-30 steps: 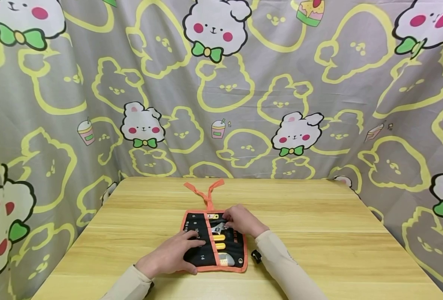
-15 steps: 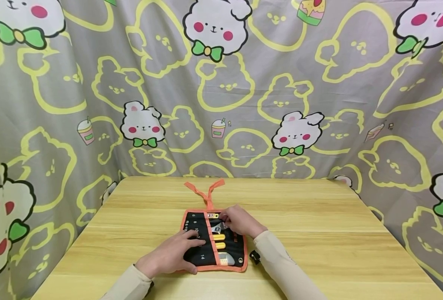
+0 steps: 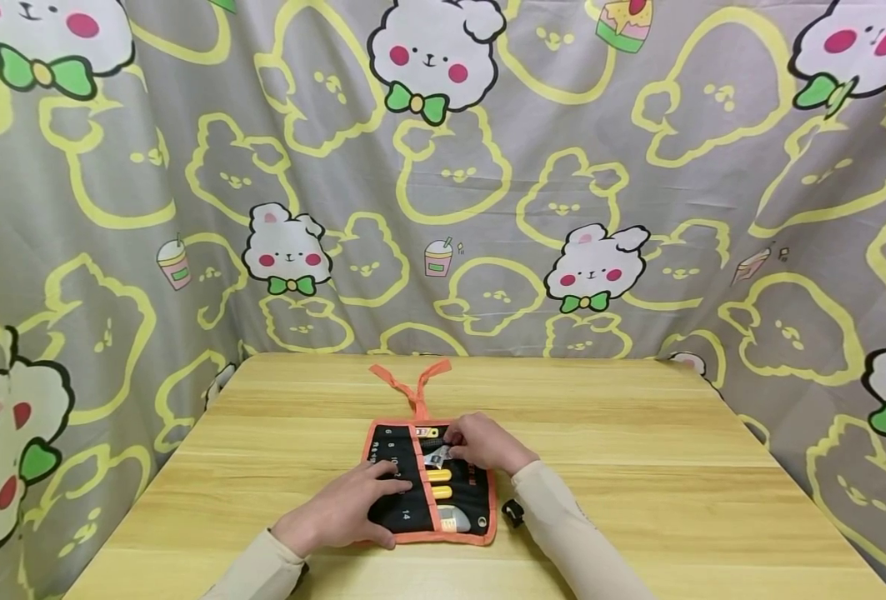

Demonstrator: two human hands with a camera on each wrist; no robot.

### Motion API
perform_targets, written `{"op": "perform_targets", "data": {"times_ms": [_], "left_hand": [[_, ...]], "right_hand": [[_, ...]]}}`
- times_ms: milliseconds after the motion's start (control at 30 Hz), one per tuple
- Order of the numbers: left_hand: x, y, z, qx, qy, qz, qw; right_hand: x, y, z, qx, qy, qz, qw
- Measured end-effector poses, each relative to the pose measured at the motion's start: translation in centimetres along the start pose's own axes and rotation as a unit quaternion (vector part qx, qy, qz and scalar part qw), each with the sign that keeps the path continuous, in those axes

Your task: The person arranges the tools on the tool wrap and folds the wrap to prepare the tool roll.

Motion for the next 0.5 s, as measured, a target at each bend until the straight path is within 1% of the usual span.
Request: {"op": "perform_targets", "data": {"times_ms": [100, 300, 500], "left_hand": [[0.01, 0.03, 0.01, -0.001, 0.0, 0.001, 1.0], [0.01, 0.05, -0.05, 0.0, 0.001, -0.001, 1.0], [0.04, 0.01, -0.13, 0.0, 0.003, -0.002, 1.0]], "right_hand": [[0.01, 0.09, -0.01, -0.013, -0.012, -0.002, 0.9998], [0.01, 0.19, 0.1, -0.009, -0.026, -0.004, 0.9996], [-0.01, 0.3, 0.05, -0.019, -0.037, -0.005, 0.9991]]}}
Point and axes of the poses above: each hand's wrist, its own x-axis towards the middle knuckle, its own y-axis out of the palm, z = x × y, the point moved 2 cm from there along x, towards the middle knuckle, and after that the axes turned 2 degrees about -x, right-handed, at the moved point
